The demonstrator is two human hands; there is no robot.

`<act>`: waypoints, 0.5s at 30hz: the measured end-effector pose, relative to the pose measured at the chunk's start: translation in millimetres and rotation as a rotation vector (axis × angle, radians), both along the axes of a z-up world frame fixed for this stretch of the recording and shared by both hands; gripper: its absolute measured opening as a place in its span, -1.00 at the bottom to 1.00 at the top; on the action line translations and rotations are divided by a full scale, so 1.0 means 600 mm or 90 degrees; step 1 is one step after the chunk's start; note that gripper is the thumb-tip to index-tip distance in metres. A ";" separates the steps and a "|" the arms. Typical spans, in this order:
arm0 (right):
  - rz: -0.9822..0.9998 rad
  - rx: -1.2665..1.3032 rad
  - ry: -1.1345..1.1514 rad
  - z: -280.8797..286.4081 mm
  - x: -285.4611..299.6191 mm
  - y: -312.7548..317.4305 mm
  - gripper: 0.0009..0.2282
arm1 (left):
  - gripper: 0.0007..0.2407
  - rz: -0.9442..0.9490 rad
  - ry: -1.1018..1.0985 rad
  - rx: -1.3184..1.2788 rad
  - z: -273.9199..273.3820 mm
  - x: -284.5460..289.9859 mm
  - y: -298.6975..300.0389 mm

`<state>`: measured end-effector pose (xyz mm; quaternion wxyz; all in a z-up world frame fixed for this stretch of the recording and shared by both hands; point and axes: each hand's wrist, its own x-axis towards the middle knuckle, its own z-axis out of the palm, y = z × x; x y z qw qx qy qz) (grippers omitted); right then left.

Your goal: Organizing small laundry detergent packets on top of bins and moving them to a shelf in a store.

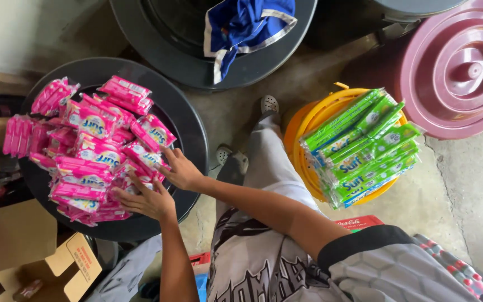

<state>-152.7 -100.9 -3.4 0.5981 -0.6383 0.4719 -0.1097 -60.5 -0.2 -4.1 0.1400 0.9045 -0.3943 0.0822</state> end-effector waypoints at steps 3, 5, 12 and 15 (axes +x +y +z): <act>0.009 0.035 0.006 0.029 -0.066 -0.052 -0.49 | -0.28 0.040 -0.009 0.010 -0.012 -0.014 -0.005; 0.007 0.052 -0.007 0.039 -0.106 -0.110 -0.50 | -0.30 0.043 -0.015 0.013 -0.008 -0.025 -0.009; -0.059 0.195 -0.151 0.170 -0.340 -0.420 -0.54 | -0.26 0.094 0.057 0.295 0.055 -0.116 -0.059; -0.120 0.187 -0.217 0.136 -0.461 -0.592 -0.61 | -0.30 0.019 0.062 0.210 0.074 -0.200 -0.222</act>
